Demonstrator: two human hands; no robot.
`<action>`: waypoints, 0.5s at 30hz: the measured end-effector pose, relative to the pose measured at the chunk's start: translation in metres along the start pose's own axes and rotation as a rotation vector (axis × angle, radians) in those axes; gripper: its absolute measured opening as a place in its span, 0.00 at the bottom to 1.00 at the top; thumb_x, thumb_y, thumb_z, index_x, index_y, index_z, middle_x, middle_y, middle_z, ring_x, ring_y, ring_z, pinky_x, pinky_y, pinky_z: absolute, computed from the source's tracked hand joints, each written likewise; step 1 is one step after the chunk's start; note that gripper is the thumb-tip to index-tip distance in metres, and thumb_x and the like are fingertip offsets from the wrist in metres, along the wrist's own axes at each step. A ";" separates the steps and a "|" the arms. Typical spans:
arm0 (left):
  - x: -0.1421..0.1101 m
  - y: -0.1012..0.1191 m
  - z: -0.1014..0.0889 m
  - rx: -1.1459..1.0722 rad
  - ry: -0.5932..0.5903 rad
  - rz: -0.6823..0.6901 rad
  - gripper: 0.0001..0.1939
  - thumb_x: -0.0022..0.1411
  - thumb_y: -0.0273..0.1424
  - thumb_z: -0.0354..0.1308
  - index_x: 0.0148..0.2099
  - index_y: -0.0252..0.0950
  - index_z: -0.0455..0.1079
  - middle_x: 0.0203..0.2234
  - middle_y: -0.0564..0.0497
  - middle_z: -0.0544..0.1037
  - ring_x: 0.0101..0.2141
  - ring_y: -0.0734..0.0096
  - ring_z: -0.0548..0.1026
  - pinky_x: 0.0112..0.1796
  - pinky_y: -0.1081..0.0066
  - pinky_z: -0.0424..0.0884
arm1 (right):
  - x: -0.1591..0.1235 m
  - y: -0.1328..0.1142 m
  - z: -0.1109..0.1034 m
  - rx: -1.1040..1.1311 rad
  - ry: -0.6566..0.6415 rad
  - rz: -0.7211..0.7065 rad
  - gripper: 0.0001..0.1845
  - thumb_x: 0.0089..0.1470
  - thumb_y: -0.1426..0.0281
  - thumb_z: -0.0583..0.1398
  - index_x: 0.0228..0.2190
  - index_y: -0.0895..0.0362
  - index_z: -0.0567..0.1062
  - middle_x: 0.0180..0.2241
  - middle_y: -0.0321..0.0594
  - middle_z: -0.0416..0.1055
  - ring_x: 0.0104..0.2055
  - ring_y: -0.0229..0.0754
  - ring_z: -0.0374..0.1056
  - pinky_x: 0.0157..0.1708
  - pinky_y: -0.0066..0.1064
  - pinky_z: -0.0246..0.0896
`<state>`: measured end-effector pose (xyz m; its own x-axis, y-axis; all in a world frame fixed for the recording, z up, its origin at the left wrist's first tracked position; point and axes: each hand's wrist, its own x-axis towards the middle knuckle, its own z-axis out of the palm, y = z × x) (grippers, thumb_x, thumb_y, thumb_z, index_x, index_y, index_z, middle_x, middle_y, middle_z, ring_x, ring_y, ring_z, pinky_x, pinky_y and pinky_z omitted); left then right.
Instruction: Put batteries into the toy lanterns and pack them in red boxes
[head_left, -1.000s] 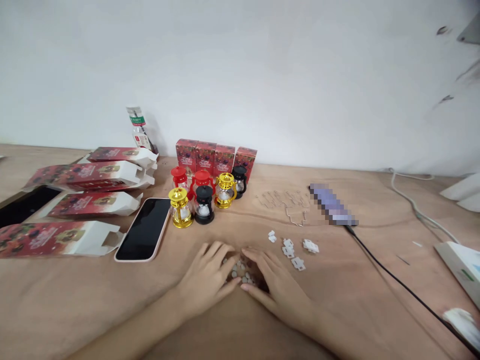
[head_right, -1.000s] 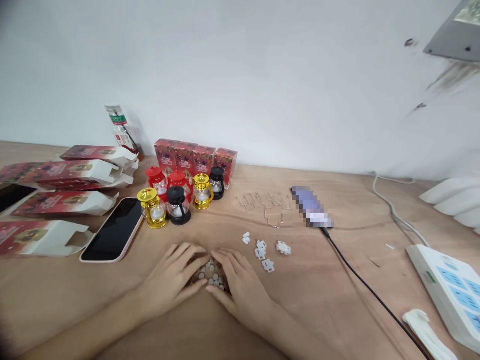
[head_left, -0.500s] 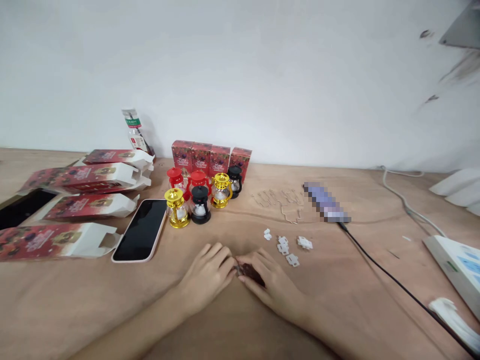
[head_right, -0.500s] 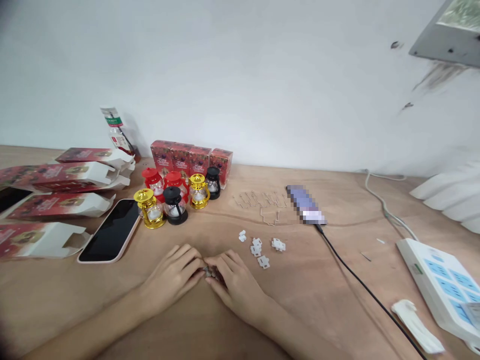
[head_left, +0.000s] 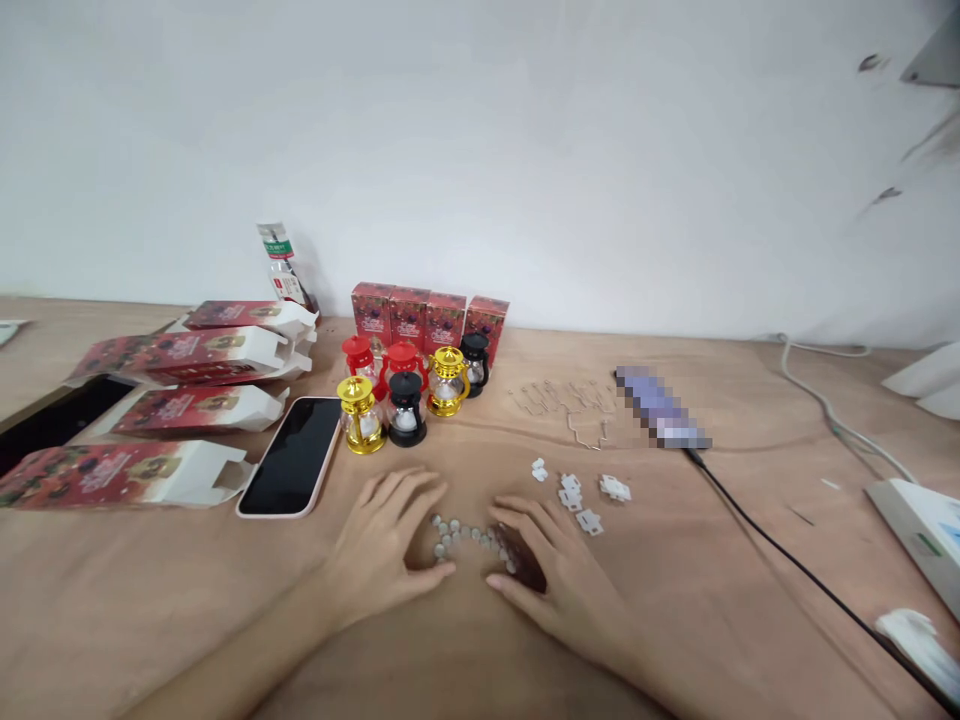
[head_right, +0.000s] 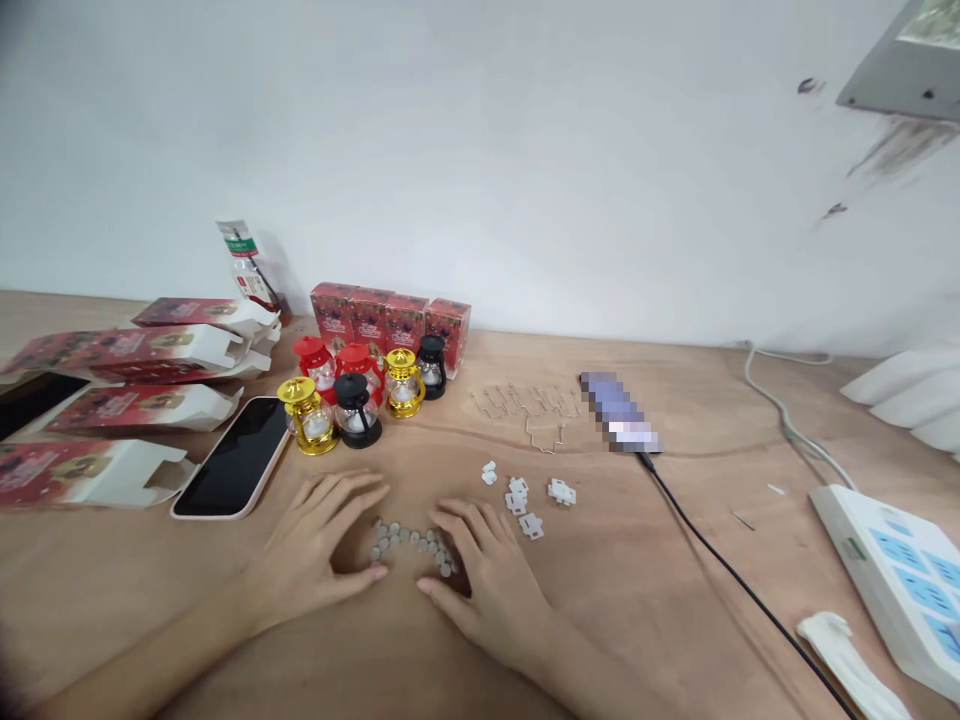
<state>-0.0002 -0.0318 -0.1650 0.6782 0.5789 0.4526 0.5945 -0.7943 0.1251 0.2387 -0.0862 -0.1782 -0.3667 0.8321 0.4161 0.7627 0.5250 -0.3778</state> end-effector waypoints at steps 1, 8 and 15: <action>-0.008 -0.006 -0.004 0.016 -0.036 -0.020 0.33 0.58 0.47 0.57 0.59 0.34 0.58 0.53 0.40 0.69 0.52 0.53 0.66 0.49 0.56 0.62 | -0.007 0.002 -0.002 -0.021 0.002 0.012 0.26 0.52 0.65 0.61 0.52 0.55 0.64 0.51 0.48 0.69 0.52 0.51 0.65 0.48 0.45 0.66; -0.050 -0.027 -0.015 0.055 -0.045 -0.045 0.35 0.60 0.53 0.51 0.63 0.42 0.53 0.59 0.42 0.61 0.58 0.51 0.60 0.53 0.54 0.59 | -0.042 0.013 -0.013 -0.099 -0.008 0.150 0.30 0.56 0.60 0.58 0.57 0.53 0.59 0.56 0.46 0.65 0.58 0.49 0.62 0.52 0.45 0.65; -0.020 -0.015 0.000 0.007 -0.083 -0.069 0.27 0.61 0.50 0.53 0.56 0.40 0.62 0.55 0.43 0.66 0.54 0.52 0.63 0.48 0.55 0.63 | -0.022 0.010 -0.003 -0.062 -0.019 0.063 0.26 0.56 0.61 0.59 0.54 0.54 0.63 0.55 0.47 0.65 0.58 0.50 0.61 0.53 0.45 0.65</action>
<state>-0.0223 -0.0317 -0.1753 0.6687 0.6458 0.3684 0.6441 -0.7507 0.1467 0.2565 -0.0997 -0.1888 -0.3261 0.8668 0.3772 0.8159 0.4596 -0.3509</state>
